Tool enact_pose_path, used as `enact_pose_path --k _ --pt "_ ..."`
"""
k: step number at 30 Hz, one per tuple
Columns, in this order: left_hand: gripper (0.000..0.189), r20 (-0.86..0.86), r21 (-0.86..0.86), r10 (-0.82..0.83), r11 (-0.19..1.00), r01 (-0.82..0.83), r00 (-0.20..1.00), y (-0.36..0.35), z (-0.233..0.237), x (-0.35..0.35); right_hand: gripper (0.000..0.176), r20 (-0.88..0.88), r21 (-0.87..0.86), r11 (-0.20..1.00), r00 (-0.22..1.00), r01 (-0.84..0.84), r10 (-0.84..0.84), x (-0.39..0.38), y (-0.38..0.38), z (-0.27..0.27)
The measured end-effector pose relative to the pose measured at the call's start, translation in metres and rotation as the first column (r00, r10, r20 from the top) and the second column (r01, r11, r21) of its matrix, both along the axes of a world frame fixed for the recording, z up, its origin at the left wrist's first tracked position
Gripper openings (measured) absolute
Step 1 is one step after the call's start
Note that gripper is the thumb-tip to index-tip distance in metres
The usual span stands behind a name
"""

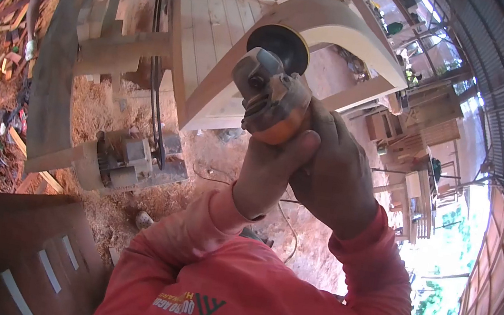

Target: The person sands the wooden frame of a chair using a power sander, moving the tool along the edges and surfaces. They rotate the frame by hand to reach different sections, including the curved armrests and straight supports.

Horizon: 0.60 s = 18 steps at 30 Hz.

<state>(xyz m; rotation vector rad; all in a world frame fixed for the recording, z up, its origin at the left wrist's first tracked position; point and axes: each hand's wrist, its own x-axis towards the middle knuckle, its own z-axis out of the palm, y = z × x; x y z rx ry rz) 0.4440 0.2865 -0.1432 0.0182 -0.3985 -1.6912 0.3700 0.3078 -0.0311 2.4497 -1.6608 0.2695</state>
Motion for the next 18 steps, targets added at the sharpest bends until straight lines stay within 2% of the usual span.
enact_pose_path --k 4,7,10,12,14,16,18 --pt "0.043 0.032 -0.030 0.008 1.000 -0.007 0.999 -0.002 0.031 -0.001 0.062 0.061 0.055 0.998 0.998 0.009 -0.012 0.000 -0.001 0.037" --pt "0.045 0.124 -0.050 0.009 0.999 -0.003 0.992 -0.003 0.052 -0.003 0.061 0.131 0.047 0.999 0.991 0.018 -0.024 -0.006 0.000 0.055" --pt "0.045 0.158 -0.208 0.034 0.978 0.000 0.987 -0.007 0.069 -0.013 0.057 0.248 0.031 0.999 0.969 -0.031 0.023 -0.031 -0.005 0.065" --pt "0.043 0.186 -0.253 0.001 0.966 0.047 0.983 -0.010 0.080 -0.021 0.055 0.354 0.031 0.998 0.934 -0.056 0.042 -0.044 -0.009 0.068" --pt "0.043 0.244 -0.286 -0.028 0.953 0.099 0.969 -0.017 0.089 -0.032 0.053 0.497 0.028 0.996 0.865 -0.088 0.063 -0.059 -0.013 0.070" --pt "0.045 0.328 -0.295 -0.051 0.943 0.154 0.943 -0.028 0.096 -0.047 0.050 0.667 0.040 0.992 0.743 -0.119 0.062 -0.084 -0.018 0.064" --pt "0.050 0.580 -0.290 -0.020 0.929 0.229 0.815 -0.042 0.109 -0.062 0.046 0.828 0.077 0.988 0.560 -0.136 0.012 -0.111 -0.019 0.057"
